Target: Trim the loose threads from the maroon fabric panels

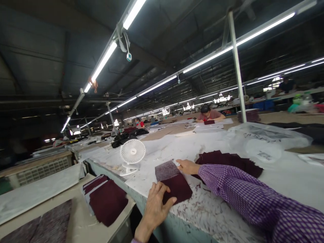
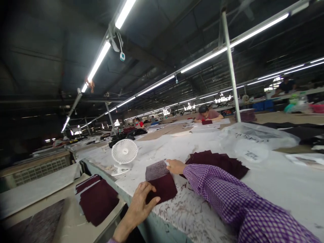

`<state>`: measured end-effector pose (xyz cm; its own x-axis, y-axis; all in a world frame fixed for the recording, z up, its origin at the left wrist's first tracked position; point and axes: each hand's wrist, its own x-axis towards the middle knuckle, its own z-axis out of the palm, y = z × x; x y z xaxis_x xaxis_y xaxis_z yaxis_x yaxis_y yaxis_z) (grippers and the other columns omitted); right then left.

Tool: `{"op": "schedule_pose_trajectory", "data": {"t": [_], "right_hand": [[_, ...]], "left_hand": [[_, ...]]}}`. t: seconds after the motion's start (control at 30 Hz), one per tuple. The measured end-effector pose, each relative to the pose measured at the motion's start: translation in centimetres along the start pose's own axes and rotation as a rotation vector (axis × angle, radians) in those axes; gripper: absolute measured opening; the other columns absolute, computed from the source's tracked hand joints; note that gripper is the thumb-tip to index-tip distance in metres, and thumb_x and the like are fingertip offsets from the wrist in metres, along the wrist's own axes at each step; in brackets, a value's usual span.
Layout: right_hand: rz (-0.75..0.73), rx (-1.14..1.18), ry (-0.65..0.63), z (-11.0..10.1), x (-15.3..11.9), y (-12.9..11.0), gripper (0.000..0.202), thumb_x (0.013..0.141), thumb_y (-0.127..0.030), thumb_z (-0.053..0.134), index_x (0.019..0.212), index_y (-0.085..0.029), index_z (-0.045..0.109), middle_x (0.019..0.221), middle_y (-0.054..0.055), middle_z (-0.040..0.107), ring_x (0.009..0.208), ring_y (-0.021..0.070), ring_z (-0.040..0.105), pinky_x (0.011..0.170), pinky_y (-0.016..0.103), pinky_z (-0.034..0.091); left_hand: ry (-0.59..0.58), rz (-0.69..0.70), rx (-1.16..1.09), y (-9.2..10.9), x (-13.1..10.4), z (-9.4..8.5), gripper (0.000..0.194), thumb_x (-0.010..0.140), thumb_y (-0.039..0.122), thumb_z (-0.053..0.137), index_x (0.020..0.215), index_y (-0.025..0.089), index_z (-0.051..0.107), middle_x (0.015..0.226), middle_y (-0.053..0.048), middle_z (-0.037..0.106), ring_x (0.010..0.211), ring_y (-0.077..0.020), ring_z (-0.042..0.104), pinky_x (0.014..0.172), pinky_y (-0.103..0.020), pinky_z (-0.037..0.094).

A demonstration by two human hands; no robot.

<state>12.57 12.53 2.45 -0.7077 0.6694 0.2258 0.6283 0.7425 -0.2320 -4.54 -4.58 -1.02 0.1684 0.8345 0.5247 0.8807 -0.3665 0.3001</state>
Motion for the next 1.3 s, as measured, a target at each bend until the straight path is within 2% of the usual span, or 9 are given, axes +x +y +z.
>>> {"op": "schedule_pose_trajectory", "data": {"t": [0.17,0.33,0.57,0.7,0.8,0.9,0.97,1.1,1.3], "right_hand": [[-0.027,0.151,-0.036,0.3,-0.2,-0.6,0.047,0.085,-0.023,0.047,0.132,-0.018,0.046,0.101,0.003,0.069,0.091,0.0149,0.062,0.082,0.021,0.044],[-0.037,0.212,-0.08,-0.1,-0.4,-1.0,0.045,0.08,-0.021,0.054,0.125,-0.016,0.053,0.106,0.006,0.068,0.091,0.0158,0.061,0.082,0.022,0.044],[-0.064,0.218,-0.034,-0.7,-0.8,-3.2,0.036,0.082,-0.028,0.051,0.114,-0.013,0.061,0.111,0.011,0.064,0.092,0.019,0.061,0.083,0.029,0.044],[-0.302,0.372,-0.228,-2.1,-1.4,-6.1,0.042,0.089,-0.045,0.04,0.091,-0.015,0.068,0.087,0.005,0.069,0.08,0.0151,0.061,0.074,0.025,0.044],[-0.361,0.383,-0.345,-2.3,-2.1,-7.9,0.037,0.084,-0.046,0.048,0.091,-0.015,0.068,0.079,0.003,0.067,0.07,0.013,0.058,0.062,0.022,0.041],[-0.322,0.363,-0.391,-1.7,-2.4,-8.3,0.024,0.078,-0.036,0.056,0.083,-0.014,0.065,0.066,-0.001,0.059,0.058,0.0096,0.049,0.052,0.021,0.032],[-0.278,0.372,-0.381,-1.2,-2.2,-7.8,0.02,0.077,-0.033,0.055,0.073,-0.014,0.06,0.058,-0.004,0.05,0.053,0.0077,0.04,0.049,0.021,0.026],[-0.092,0.493,-0.258,-0.7,-1.6,-6.4,0.021,0.077,-0.032,0.053,0.064,-0.015,0.051,0.054,-0.006,0.042,0.051,0.0073,0.035,0.048,0.021,0.023],[0.247,0.782,0.031,-0.1,-0.4,-4.4,0.019,0.068,-0.02,0.067,0.056,-0.013,0.054,0.052,-0.005,0.047,0.048,0.0074,0.04,0.044,0.021,0.027]], "left_hand": [[0.029,0.044,-0.053,-0.2,-2.6,0.1,0.033,0.076,0.049,0.061,0.098,0.024,0.063,0.102,-0.008,0.059,0.095,-0.0257,0.054,0.084,-0.043,0.046],[0.049,0.084,-0.167,-0.8,-3.5,-0.5,0.022,0.083,0.041,0.055,0.095,0.027,0.067,0.103,-0.006,0.064,0.099,-0.0231,0.056,0.089,-0.04,0.047],[0.13,-0.064,-0.288,0.3,-3.3,-1.5,0.03,0.092,0.035,0.042,0.087,0.02,0.067,0.086,-0.006,0.066,0.087,-0.02,0.058,0.082,-0.036,0.046],[0.161,-0.163,-0.308,0.2,-2.6,-1.6,0.031,0.092,0.033,0.041,0.078,0.018,0.063,0.077,-0.004,0.063,0.078,-0.0175,0.056,0.075,-0.031,0.044],[0.169,-0.18,-0.301,0.0,-2.5,-1.3,0.03,0.092,0.033,0.04,0.077,0.018,0.062,0.075,-0.003,0.062,0.076,-0.0168,0.055,0.072,-0.03,0.043],[0.184,-0.203,-0.289,0.0,-2.7,-0.8,0.023,0.09,0.031,0.043,0.083,0.018,0.061,0.076,-0.002,0.06,0.076,-0.0169,0.055,0.072,-0.031,0.044],[0.233,-0.187,-0.255,0.1,-3.0,-0.5,0.013,0.086,0.026,0.051,0.094,0.019,0.057,0.089,-0.004,0.059,0.084,-0.0183,0.056,0.077,-0.033,0.046],[0.333,-0.064,-0.026,0.7,-3.1,-0.6,0.037,0.079,0.015,0.056,0.115,0.019,0.048,0.12,-0.012,0.047,0.111,-0.0258,0.045,0.093,-0.044,0.041],[-0.001,0.171,0.097,0.8,-1.7,-2.2,0.031,0.081,0.01,0.047,0.109,0.02,0.057,0.117,-0.009,0.055,0.113,-0.0239,0.046,0.097,-0.043,0.04]]}}
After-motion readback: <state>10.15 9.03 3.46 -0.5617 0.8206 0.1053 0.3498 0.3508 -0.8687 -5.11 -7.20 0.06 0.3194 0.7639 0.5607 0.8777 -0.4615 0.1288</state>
